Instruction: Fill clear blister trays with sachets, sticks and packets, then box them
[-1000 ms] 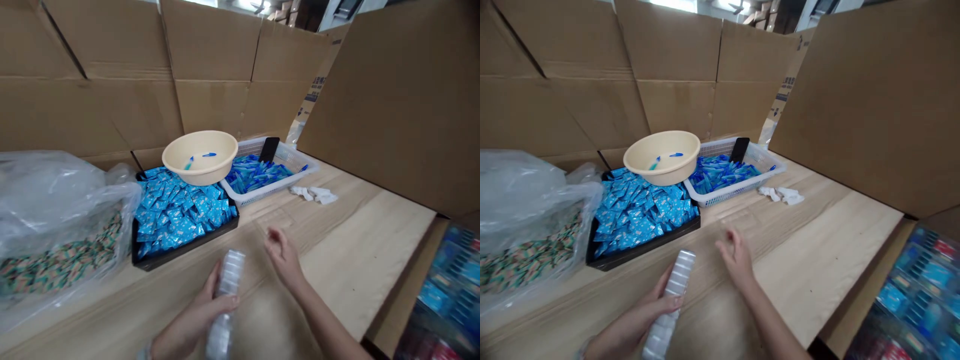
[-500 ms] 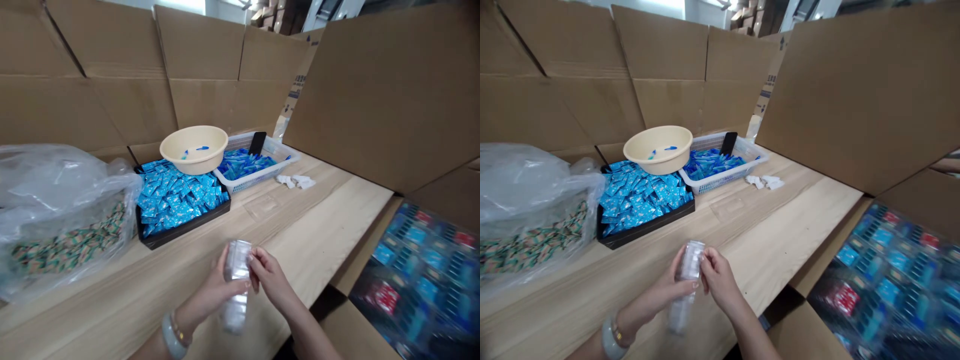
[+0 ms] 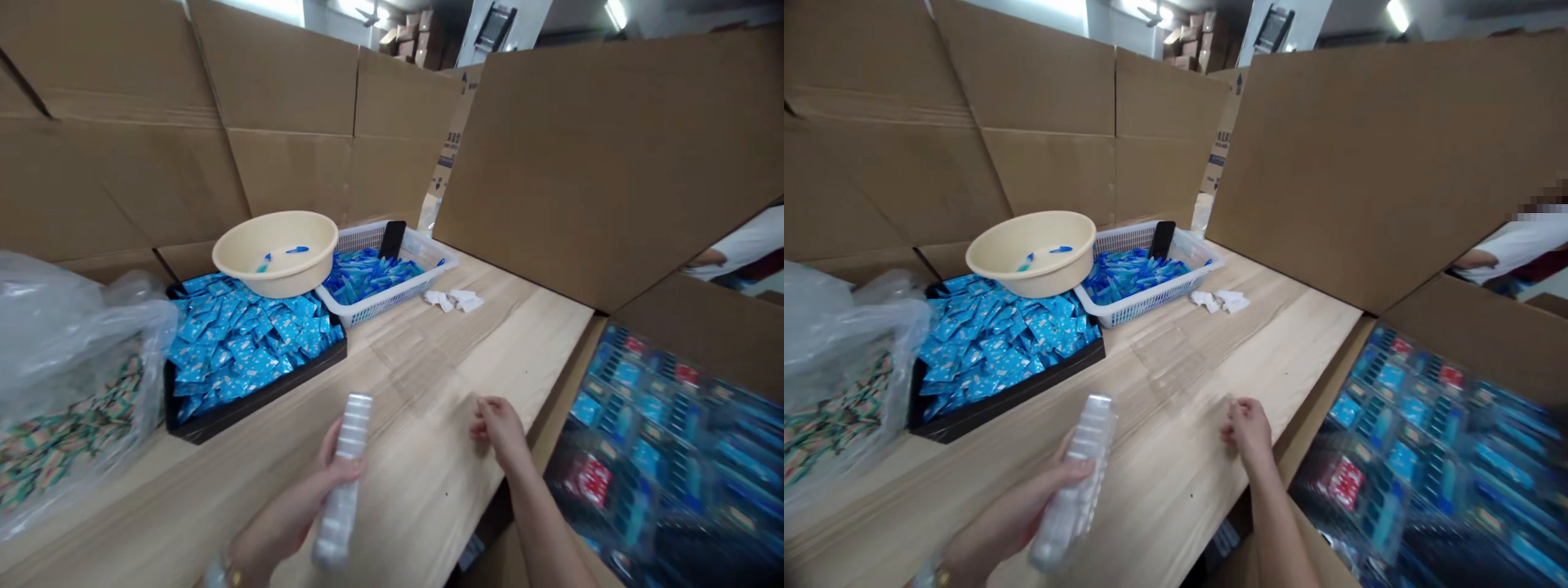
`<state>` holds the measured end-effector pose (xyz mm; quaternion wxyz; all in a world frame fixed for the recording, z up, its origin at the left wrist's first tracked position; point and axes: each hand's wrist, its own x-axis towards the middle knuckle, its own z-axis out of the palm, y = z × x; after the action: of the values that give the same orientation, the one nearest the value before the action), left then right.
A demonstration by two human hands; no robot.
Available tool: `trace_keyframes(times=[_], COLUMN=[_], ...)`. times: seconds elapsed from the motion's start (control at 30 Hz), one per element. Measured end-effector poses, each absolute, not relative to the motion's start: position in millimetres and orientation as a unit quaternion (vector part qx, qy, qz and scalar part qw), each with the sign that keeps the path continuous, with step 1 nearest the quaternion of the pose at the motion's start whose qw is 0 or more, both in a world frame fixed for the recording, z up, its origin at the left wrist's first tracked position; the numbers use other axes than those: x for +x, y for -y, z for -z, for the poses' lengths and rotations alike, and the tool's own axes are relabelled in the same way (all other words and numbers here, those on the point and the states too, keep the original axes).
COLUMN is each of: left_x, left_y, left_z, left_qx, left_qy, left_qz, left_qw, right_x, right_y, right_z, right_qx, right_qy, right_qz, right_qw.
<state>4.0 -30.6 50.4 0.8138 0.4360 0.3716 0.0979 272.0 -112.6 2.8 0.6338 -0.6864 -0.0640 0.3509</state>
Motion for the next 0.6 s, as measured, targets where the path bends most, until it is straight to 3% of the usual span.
trace_keyframes(times=[0.07, 0.13, 0.3, 0.43, 0.6], left_x=[9.6, 14.7, 12.9, 3.7, 4.6], left_y=[40.7, 49.7, 58.5, 60.5, 70.0], left_z=[-55.7, -60.4, -64.1, -59.9, -56.1], left_qx=[0.468, 0.477, 0.460, 0.493, 0.634], left_qy=[-0.376, -0.345, -0.311, -0.311, -0.420], left_qz=[-0.105, -0.092, -0.078, -0.094, -0.126], left_qw=[0.793, 0.803, 0.828, 0.807, 0.636], right_x=[228.0, 182.3, 136.6, 142.1, 142.1], right_y=[111.1, 110.9, 109.9, 114.3, 132.0], right_z=[-17.7, -27.3, -30.5, -37.5, -60.6], right_qx=[-0.645, -0.536, -0.393, -0.429, -0.560], right_qy=[0.151, 0.207, 0.166, 0.180, 0.303], right_qz=[-0.370, -0.470, -0.605, -0.592, -0.564], right_qw=[0.651, 0.670, 0.672, 0.658, 0.525])
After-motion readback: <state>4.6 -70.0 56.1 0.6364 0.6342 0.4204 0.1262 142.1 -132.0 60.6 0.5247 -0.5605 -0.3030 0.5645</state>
